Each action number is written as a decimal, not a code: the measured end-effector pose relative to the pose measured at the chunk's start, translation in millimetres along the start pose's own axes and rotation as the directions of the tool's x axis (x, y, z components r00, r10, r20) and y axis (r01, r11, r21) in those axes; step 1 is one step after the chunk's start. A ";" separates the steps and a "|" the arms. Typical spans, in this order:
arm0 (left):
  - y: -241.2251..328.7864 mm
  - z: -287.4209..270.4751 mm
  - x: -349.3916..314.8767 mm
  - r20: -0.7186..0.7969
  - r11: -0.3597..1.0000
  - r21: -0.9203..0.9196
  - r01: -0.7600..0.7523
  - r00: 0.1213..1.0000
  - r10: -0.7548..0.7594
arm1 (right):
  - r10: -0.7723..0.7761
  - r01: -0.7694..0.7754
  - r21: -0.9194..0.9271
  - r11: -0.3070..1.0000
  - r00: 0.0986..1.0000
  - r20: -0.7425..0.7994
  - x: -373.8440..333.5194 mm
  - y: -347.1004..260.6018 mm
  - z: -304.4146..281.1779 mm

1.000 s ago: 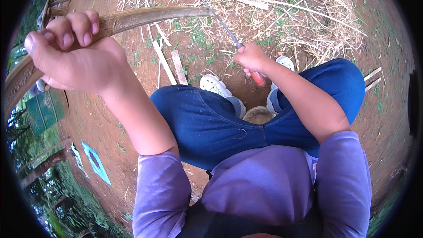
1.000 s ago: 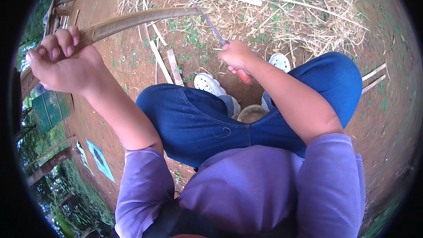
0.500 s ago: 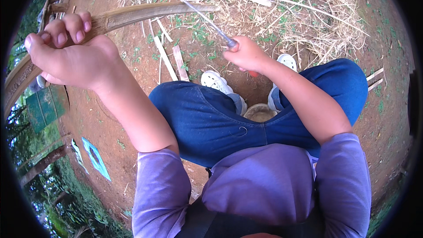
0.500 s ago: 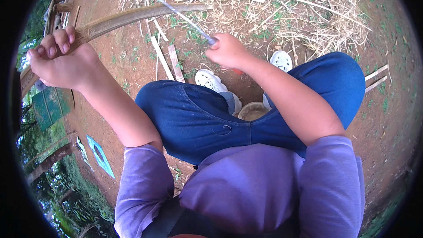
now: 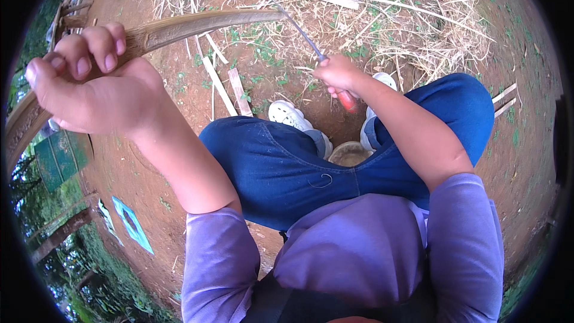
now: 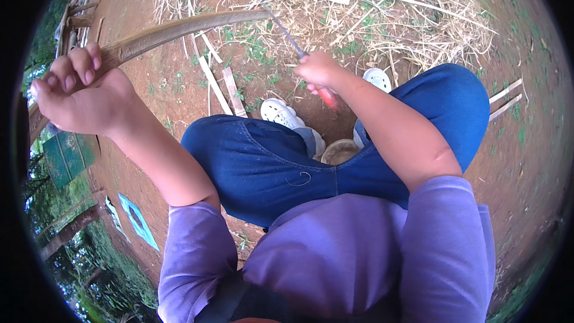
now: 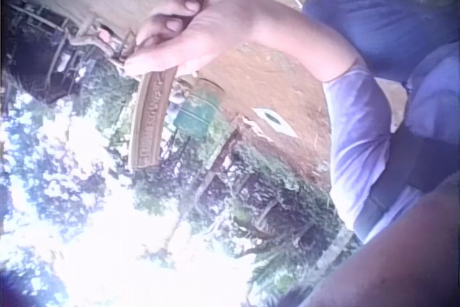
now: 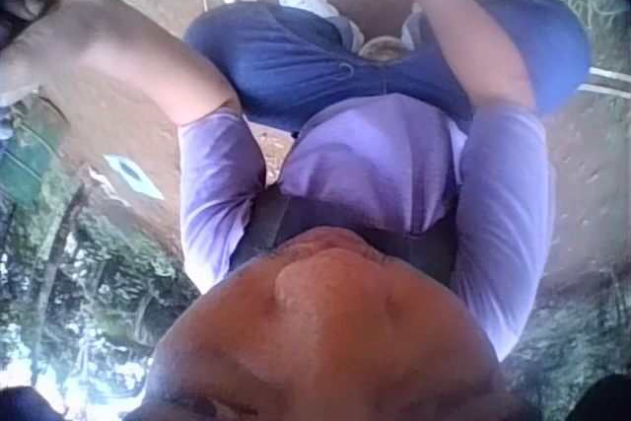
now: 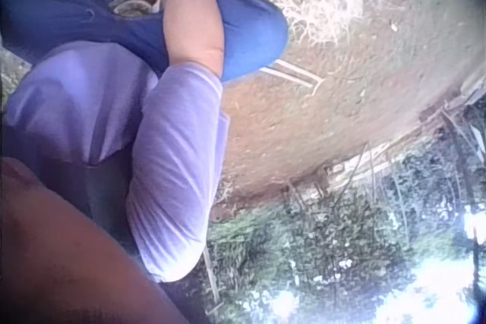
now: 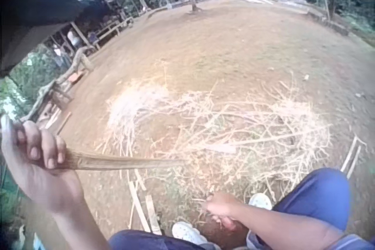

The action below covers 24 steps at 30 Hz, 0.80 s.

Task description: The person shaves and smooths a long piece of bamboo using a machete, removing thin layers while holding the bamboo in their left hand.

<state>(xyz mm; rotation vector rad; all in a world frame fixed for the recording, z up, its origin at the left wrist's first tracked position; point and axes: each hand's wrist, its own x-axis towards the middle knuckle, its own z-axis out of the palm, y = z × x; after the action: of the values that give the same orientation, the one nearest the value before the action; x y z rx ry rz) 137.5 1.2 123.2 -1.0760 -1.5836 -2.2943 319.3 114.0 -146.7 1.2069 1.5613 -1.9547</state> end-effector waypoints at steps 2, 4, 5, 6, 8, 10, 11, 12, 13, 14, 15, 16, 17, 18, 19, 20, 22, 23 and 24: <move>0.0 -3.1 2.7 0.004 1.000 -0.018 0.010 1.000 -0.010 | -0.144 0.145 -0.018 0.989 0.989 0.043 -6.5 -5.1 4.9; -3.6 -9.6 9.2 0.023 0.999 -0.028 0.017 1.000 -0.017 | -0.254 0.257 -0.042 0.965 0.964 0.073 -2.3 0.2 3.2; -3.8 -1.5 6.9 -0.026 1.000 -0.022 0.011 1.000 -0.011 | -0.157 0.157 -0.005 0.988 0.986 0.056 9.7 11.4 -2.3; -3.1 -1.1 7.1 -0.020 0.999 -0.028 0.022 1.000 -0.022 | -0.078 0.078 0.012 0.997 0.996 0.033 11.4 13.1 -3.1; -3.4 -2.5 6.3 -0.008 0.998 -0.043 0.045 0.999 -0.045 | 0.082 -0.081 0.052 0.995 0.997 -0.012 14.1 14.7 -4.3; -3.3 -10.3 7.5 0.031 0.997 -0.074 0.036 0.999 -0.034 | -0.039 0.038 0.050 0.998 0.999 0.016 -2.5 0.6 6.7; -2.2 -12.2 7.6 0.049 0.995 -0.090 0.033 0.998 -0.029 | -0.133 0.131 0.048 0.990 0.990 0.045 -9.5 -5.1 9.0; -2.8 -12.3 7.1 0.028 0.997 -0.066 0.028 0.999 -0.026 | -0.226 0.223 0.048 0.974 0.971 0.074 -12.6 -6.6 10.9; -4.8 -11.0 6.4 0.008 0.999 -0.041 0.022 1.000 -0.022 | -0.240 0.240 0.017 0.971 0.967 0.086 -10.7 -4.4 10.4; -2.1 -7.9 7.9 -0.008 1.000 -0.017 0.007 1.000 -0.008 | -0.158 0.158 0.002 0.987 0.984 0.080 -5.6 -1.8 7.2; -2.0 -3.0 6.4 -0.018 0.999 -0.039 0.022 1.000 -0.023 | -0.076 0.077 -0.006 0.997 0.995 0.058 2.4 4.2 0.3; -1.9 -2.5 6.3 -0.006 0.999 -0.047 0.025 1.000 -0.025 | 0.006 -0.005 -0.010 1.000 0.999 0.035 9.7 11.1 -4.5; -3.4 -3.9 6.2 0.009 0.998 -0.054 0.029 1.000 -0.029 | 0.045 -0.045 -0.001 0.999 0.999 0.001 12.9 14.4 -5.0; -3.7 -8.5 5.4 0.015 0.998 -0.054 0.035 0.999 -0.034 | -0.026 0.026 -0.030 0.999 1.000 -0.001 3.5 5.4 -0.3; -2.4 -9.4 4.6 0.004 0.999 -0.049 0.020 1.000 -0.019 | -0.097 0.097 -0.060 0.993 0.995 -0.002 -7.3 -3.3 4.8; 2.3 -15.6 7.3 0.024 0.998 -0.050 0.026 0.999 -0.025 | -0.160 0.161 -0.097 0.982 0.987 0.015 -21.5 -13.7 10.9; 9.6 -33.4 25.6 0.072 0.997 -0.063 0.041 0.997 -0.037 | -0.318 0.326 -0.116 0.938 0.944 0.086 -38.9 -26.5 16.2; 14.9 -49.5 37.2 0.162 0.981 -0.164 0.100 0.984 -0.073 | -0.353 0.361 -0.119 0.925 0.932 0.087 -50.1 -30.5 22.4; 16.7 -52.8 37.5 0.148 0.985 -0.139 0.101 0.986 -0.080 | -0.385 0.393 -0.119 0.912 0.919 0.088 -58.3 -30.0 27.7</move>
<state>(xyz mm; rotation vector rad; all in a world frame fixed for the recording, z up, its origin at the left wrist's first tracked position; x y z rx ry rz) 93.7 -41.7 149.7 -1.2518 -1.5643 -2.4783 319.9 85.3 -81.6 0.8160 1.9864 -2.0530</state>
